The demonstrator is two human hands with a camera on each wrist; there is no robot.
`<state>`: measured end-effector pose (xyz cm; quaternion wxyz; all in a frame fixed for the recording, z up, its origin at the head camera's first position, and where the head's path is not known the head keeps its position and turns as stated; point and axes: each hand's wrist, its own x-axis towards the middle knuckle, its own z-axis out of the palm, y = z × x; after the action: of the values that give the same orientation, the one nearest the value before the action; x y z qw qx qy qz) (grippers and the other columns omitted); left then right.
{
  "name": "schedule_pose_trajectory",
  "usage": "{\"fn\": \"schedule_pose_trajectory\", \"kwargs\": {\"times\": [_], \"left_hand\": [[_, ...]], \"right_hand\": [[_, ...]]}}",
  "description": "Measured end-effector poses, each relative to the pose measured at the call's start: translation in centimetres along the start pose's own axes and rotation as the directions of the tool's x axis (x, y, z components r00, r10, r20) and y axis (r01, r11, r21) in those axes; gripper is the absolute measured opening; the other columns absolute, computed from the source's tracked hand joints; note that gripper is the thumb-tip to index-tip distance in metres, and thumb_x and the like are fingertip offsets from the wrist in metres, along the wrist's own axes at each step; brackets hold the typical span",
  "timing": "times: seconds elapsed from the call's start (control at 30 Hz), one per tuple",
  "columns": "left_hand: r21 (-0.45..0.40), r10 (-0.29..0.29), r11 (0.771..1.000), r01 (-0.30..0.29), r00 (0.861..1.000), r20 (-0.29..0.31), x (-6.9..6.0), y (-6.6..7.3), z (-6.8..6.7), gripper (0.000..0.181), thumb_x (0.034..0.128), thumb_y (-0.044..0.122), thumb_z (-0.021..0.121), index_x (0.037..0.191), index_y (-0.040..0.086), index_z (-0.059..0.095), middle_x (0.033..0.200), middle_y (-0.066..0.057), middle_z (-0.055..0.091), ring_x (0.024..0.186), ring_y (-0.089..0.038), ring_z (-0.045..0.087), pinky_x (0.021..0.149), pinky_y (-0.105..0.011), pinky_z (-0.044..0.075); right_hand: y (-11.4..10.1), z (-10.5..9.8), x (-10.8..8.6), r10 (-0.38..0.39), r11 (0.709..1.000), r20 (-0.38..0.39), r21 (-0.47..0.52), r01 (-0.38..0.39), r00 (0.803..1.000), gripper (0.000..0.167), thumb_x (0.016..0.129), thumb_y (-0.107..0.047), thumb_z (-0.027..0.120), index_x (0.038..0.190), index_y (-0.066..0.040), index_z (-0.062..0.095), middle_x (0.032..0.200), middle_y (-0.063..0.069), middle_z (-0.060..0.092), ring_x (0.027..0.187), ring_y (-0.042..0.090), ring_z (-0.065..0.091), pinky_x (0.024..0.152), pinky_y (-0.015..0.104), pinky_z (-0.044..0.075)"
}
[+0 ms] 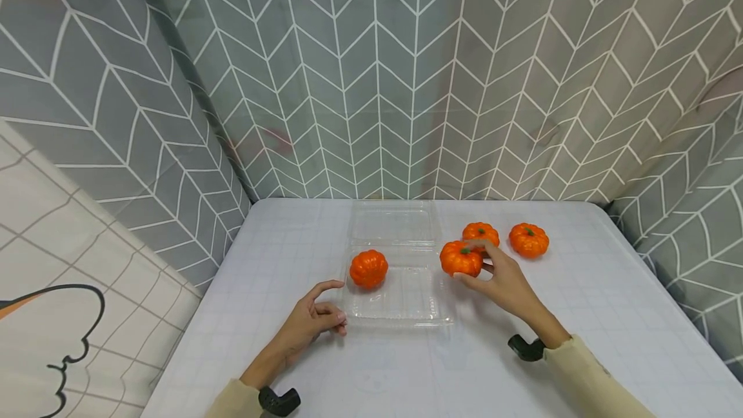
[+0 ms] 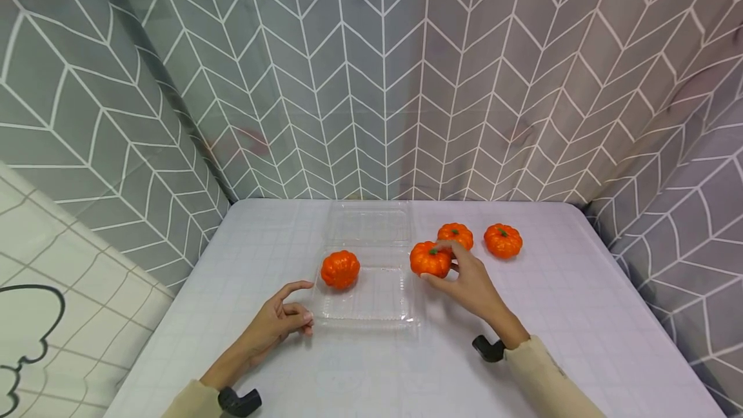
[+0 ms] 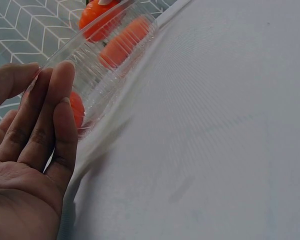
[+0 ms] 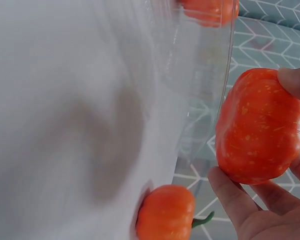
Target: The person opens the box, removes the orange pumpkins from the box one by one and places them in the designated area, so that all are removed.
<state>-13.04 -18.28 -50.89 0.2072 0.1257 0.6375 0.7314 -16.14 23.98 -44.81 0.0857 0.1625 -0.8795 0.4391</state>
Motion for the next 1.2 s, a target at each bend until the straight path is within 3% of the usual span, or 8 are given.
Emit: {"fn": "schedule_pose_trajectory", "kwargs": {"times": [0.23,0.6,0.8,1.2], "left_hand": [[-0.003,0.005,1.000,-0.005,1.000,0.003,0.0,0.0,-0.1,0.070,0.0964,0.004,0.072,0.155,0.006,0.033,0.092,-0.008,0.074,0.079,-0.021,0.074,0.085,-0.040,0.061],[0.006,-0.006,1.000,0.006,1.000,-0.005,0.0,0.0,-0.1,0.073,0.0959,0.007,0.073,0.156,0.005,0.032,0.092,-0.008,0.074,0.079,-0.022,0.074,0.086,-0.039,0.061],[0.009,0.002,1.000,-0.002,1.000,0.008,-0.1,0.0,-0.2,0.072,0.0965,0.006,0.072,0.156,0.005,0.031,0.092,-0.008,0.074,0.079,-0.022,0.073,0.086,-0.039,0.060],[0.005,-0.006,1.000,0.006,1.000,-0.006,0.0,-0.1,0.0,0.073,0.0958,0.007,0.073,0.156,0.005,0.031,0.092,-0.008,0.073,0.079,-0.022,0.073,0.086,-0.039,0.060]], "right_hand": [[0.9,-0.7,-0.7,0.039,0.999,-0.028,-0.029,-0.039,0.999,0.057,0.085,-0.028,0.088,0.128,-0.007,0.057,0.127,0.012,0.062,0.119,0.033,0.060,0.097,0.048,0.053],[2.5,-1.1,-1.5,0.086,0.995,-0.056,-0.052,-0.089,0.995,0.056,0.084,-0.022,0.089,0.125,-0.004,0.055,0.129,0.015,0.060,0.120,0.039,0.059,0.097,0.050,0.053],[3.5,-1.5,-2.0,0.116,0.991,-0.064,-0.062,-0.120,0.991,0.057,0.086,-0.027,0.087,0.127,-0.004,0.055,0.130,0.016,0.060,0.119,0.040,0.060,0.098,0.052,0.052],[4.9,-2.1,-2.5,0.200,0.974,-0.035,-0.101,-0.203,0.979,0.061,0.086,-0.030,0.087,0.129,-0.002,0.053,0.137,0.020,0.055,0.126,0.043,0.053,0.103,0.057,0.048]]}}
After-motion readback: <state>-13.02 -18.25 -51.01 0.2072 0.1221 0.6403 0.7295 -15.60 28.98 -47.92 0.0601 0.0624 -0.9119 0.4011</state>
